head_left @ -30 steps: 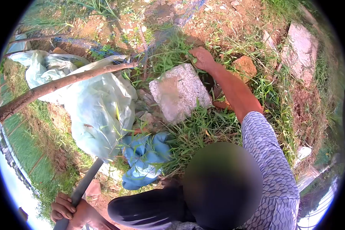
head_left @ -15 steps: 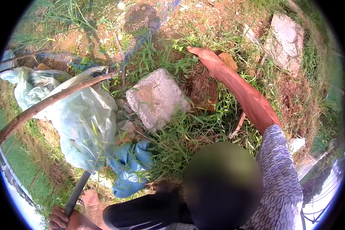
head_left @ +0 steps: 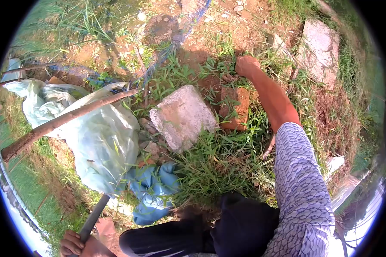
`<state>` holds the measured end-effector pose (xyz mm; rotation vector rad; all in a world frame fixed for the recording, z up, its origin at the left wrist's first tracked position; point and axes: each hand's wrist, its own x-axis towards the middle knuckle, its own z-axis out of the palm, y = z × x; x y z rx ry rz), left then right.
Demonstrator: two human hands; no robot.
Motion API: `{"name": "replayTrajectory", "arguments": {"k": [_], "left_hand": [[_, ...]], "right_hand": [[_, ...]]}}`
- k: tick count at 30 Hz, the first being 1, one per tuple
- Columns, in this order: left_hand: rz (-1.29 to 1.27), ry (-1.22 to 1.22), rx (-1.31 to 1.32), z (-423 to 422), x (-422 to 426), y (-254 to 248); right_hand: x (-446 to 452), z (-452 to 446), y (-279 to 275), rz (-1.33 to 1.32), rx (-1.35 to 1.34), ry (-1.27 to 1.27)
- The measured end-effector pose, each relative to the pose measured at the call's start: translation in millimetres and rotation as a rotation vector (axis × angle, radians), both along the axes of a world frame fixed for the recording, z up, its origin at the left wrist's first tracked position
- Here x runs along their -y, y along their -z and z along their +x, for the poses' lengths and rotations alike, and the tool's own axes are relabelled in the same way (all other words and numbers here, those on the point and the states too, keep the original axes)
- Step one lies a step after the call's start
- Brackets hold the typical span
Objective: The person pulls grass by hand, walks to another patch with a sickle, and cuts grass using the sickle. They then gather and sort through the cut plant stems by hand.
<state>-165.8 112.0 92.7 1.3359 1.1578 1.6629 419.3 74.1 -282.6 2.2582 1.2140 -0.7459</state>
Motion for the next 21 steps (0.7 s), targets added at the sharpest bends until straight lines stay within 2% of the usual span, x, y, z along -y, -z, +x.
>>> {"name": "replayTrajectory", "arguments": {"k": [3,4,6,8,10,11,12,13,14,16,18,20,21], "left_hand": [[0.009,0.082,0.011,-17.8,-2.0,1.0],[0.011,0.109,0.013,-21.7,-2.8,1.2],[-0.049,0.061,0.037,-25.3,-0.9,-4.5],[-0.072,0.021,0.069,-22.7,1.8,-1.7],[-0.015,-0.007,0.105,-20.1,-1.7,0.5],[-0.026,0.062,0.07,-32.6,-3.7,-0.6],[-0.014,0.056,0.073,-42.7,-3.8,2.0],[-0.015,0.063,0.028,-32.7,-7.1,1.8],[-0.005,0.003,0.027,-20.5,-4.3,2.4],[0.017,-0.054,0.028,10.9,-5.5,2.7],[0.04,0.037,0.033,9.9,-1.4,5.9],[0.044,-0.076,-0.053,-4.5,-4.7,13.9],[0.041,-0.143,-0.036,20.9,-2.3,9.8]], "right_hand": [[14.2,10.0,8.9,0.001,-0.035,-0.042],[19.3,14.0,9.9,0.113,-0.112,-0.132],[40.9,1.4,2.3,0.297,-0.35,0.052],[52.8,-64.3,-86.3,0.175,-0.38,0.346],[108.0,-97.2,-74.5,0.2,-0.395,0.153],[118.5,-115.4,-88.1,0.099,-0.432,0.135],[135.2,-128.8,-91.5,0.244,-0.489,0.096],[144.6,-136.7,-97.3,0.286,-0.545,-0.018],[156.8,-146.1,-106.7,0.29,-0.55,-0.013],[158.5,-161.6,-149.1,0.015,-0.775,-0.175],[175.9,-159.6,-175.8,-0.103,-0.717,-0.247],[203.5,-124.9,-200.2,0.025,-0.502,-0.215],[227.3,-95.9,-212.1,0.175,-0.392,-0.195]]}}
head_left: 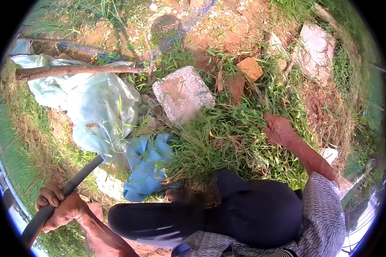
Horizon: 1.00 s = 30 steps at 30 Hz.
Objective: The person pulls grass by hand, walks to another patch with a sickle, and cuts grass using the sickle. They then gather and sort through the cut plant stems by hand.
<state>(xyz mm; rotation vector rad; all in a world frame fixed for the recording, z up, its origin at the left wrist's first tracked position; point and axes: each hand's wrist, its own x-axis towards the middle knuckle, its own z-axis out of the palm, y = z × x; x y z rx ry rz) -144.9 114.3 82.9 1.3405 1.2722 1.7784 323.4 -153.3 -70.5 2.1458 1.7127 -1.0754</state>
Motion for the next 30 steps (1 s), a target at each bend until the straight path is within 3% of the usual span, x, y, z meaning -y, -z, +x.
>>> {"name": "replayTrajectory", "arguments": {"k": [1,2,5,7,8,10,13,14,15,16,17,18,19,20,21,22,26,29,30], "left_hand": [[-0.002,-0.069,-0.027,8.8,0.6,0.4],[0.004,0.007,-0.024,-7.4,-2.1,1.2],[-0.01,0.167,0.034,-49.1,-12.7,15.2],[0.032,0.22,0.065,-48.8,-14.7,14.3],[0.024,0.187,0.055,-38.9,-12.1,12.8],[0.04,0.197,0.105,-38.2,-13.1,14.0],[0.092,0.262,0.088,-47.4,-16.1,21.5],[0.092,0.213,0.038,-36.6,-13.4,18.1],[0.093,0.163,-0.007,-26.3,-10.5,16.4],[0.047,0.313,0.102,-54.5,-19.7,28.4],[0.032,0.284,0.106,-50.9,-17.6,24.5],[0.016,0.256,0.111,-47.1,-15.6,20.6],[0.033,0.057,0.019,-3.2,-3.1,6.2],[0.033,0.064,0.04,-4.0,-2.4,8.2],[0.036,0.072,0.116,-3.7,-2.5,9.7],[0.046,-0.032,-0.019,10.1,0.4,2.7],[0.019,0.021,0.114,9.5,1.6,3.8],[-0.004,0.12,0.147,-0.2,2.0,10.6],[-0.007,0.136,0.132,1.4,3.4,8.9]], "right_hand": [[12.2,22.9,-13.2,-0.355,0.301,0.151],[61.1,56.3,-18.3,-0.117,0.417,0.321],[317.3,178.8,-46.0,-0.217,1.183,-0.204],[326.7,150.1,-126.1,-0.77,0.974,0.458],[331.1,121.8,-172.5,-1.001,0.731,0.489],[338.7,114.9,-192.4,-1.206,0.474,0.489],[346.9,163.1,-154.3,-0.956,0.741,0.266],[300.9,150.0,-143.3,-0.855,0.819,0.193],[247.1,134.0,-125.7,-0.477,0.859,0.35],[202.9,125.1,-98.4,-0.124,0.672,0.417],[163.1,116.9,-71.5,0.22,0.463,0.467],[115.2,91.6,-51.3,0.239,0.343,0.569],[81.7,71.9,-32.0,0.178,0.251,0.554],[60.8,57.9,-8.1,0.08,0.188,0.574],[55.0,54.9,33.0,-0.017,0.111,0.704],[48.8,45.8,56.2,-0.037,0.076,0.684],[46.6,23.9,111.9,-0.122,0.075,0.602],[59.1,43.4,161.7,-0.203,0.117,0.876],[63.9,55.0,172.2,-0.184,-0.001,1.052]]}}
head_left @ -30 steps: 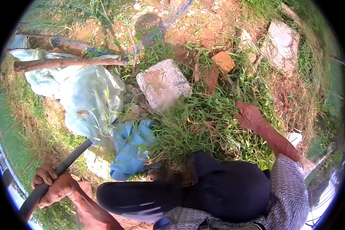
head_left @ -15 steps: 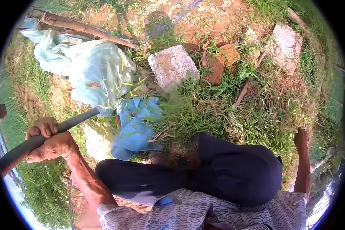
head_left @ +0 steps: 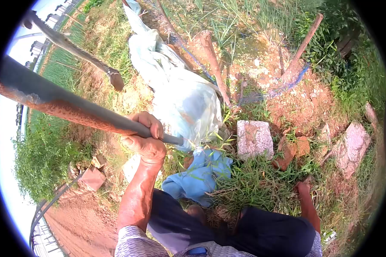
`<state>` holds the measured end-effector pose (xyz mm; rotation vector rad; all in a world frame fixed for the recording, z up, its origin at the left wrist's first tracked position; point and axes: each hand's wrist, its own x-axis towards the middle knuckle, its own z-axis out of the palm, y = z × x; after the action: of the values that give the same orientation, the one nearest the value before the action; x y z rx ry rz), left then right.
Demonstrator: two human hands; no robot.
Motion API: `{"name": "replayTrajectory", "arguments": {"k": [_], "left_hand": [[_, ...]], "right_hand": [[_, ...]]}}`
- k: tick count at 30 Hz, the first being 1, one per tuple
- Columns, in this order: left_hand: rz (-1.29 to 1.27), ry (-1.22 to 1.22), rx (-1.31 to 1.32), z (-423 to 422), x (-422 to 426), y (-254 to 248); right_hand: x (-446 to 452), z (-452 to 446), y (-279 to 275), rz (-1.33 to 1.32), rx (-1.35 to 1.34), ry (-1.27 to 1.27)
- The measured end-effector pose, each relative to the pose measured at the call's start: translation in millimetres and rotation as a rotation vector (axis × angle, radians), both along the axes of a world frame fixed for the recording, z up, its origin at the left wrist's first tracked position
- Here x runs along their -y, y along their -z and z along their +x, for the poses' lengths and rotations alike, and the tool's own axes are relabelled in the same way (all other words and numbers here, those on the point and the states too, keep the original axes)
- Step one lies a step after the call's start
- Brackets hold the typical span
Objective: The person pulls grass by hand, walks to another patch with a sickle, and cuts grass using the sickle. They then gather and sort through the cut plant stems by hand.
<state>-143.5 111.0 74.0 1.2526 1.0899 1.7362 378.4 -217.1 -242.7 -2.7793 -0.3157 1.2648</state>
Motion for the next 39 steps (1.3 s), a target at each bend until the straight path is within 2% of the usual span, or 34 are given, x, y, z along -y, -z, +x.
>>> {"name": "replayTrajectory", "arguments": {"k": [1,2,4,6,8,9,11,12,14,15,17,20,21,23,24,25,27,29,30,32,34,36,37,38,39], "left_hand": [[-0.014,-0.122,0.032,7.9,0.3,-3.1],[-0.022,-0.044,0.021,2.9,1.0,-1.7],[-0.023,0.044,-0.002,-5.8,2.4,4.2],[0.001,0.007,0.033,-2.6,2.0,2.6],[-0.032,0.012,-0.066,-10.6,0.9,9.2],[-0.029,0.016,-0.117,-9.2,1.2,6.1],[-0.038,-0.048,-0.213,-7.7,2.0,0.0],[-0.051,-0.034,-0.275,-9.8,4.8,-5.2],[-0.06,-0.011,-0.27,-11.3,7.0,-4.4],[-0.083,0.018,-0.283,-13.7,7.0,-3.5],[-0.139,0.088,-0.336,-19.7,10.2,-2.1],[-0.219,0.235,-0.422,-27.6,13.8,-1.0],[-0.211,0.226,-0.416,-29.6,17.2,-5.8],[-0.247,0.24,-0.427,-30.0,25.4,-15.0],[-0.244,0.239,-0.418,-27.3,28.0,-9.0],[-0.165,0.178,-0.497,-23.8,28.1,0.3],[-0.071,0.113,-0.569,-19.1,32.4,-7.0],[-0.334,0.141,-0.459,-22.3,41.4,-29.8],[-0.326,0.141,-0.466,-27.8,43.3,-35.8],[-0.347,0.304,-0.358,-40.2,49.4,-40.9],[-0.813,0.238,-0.607,-61.3,93.7,-35.7],[-0.92,0.28,-0.625,-93.1,129.9,-81.4],[-1.038,0.127,-0.716,-109.6,165.1,-50.4],[-1.111,0.008,-0.684,-125.7,197.1,-31.2],[-1.06,-0.128,-0.683,-143.4,236.3,-23.1]], "right_hand": [[-0.9,3.9,-11.4,0.209,-0.156,0.279],[-1.7,7.8,-22.8,0.395,-0.301,0.575],[-1.9,45.4,-32.0,0.51,-0.235,0.66],[-18.8,40.5,-106.9,0.568,-0.408,0.864],[2.6,114.1,-69.5,0.59,-0.508,0.928],[-14.6,97.9,-88.8,0.602,-0.513,0.897],[-33.0,36.5,-140.4,1.141,-0.396,0.82],[-42.1,21.1,-151.8,1.155,-0.395,0.798],[-59.6,-4.6,-166.7,1.15,-0.184,0.773],[-66.7,-18.6,-175.2,1.172,-0.187,0.763],[-86.2,-33.2,-192.6,1.079,-0.317,0.715],[-115.1,-32.1,-226.3,0.996,-0.291,0.766],[-124.3,-29.4,-242.9,1.005,-0.294,0.755],[-139.4,-13.6,-276.0,0.896,-0.562,0.683],[-149.8,-3.8,-279.0,0.883,-0.612,0.844],[-152.8,-9.5,-298.4,0.888,-0.606,0.843],[-174.6,-67.0,-363.9,0.617,-0.576,0.647],[-176.4,-96.1,-399.1,0.577,-0.671,0.706],[-172.8,-103.2,-403.9,0.531,-0.753,0.749],[-159.2,-116.2,-419.6,0.492,-0.837,0.787],[-147.2,-129.6,-443.4,0.326,-0.873,0.744],[-137.4,-152.2,-488.3,0.291,-0.848,0.682],[-131.7,-158.3,-507.8,0.24,-0.819,0.632],[-125.3,-156.1,-515.6,0.246,-0.823,0.635],[-115.0,-151.5,-520.9,0.231,-0.85,0.654]]}}
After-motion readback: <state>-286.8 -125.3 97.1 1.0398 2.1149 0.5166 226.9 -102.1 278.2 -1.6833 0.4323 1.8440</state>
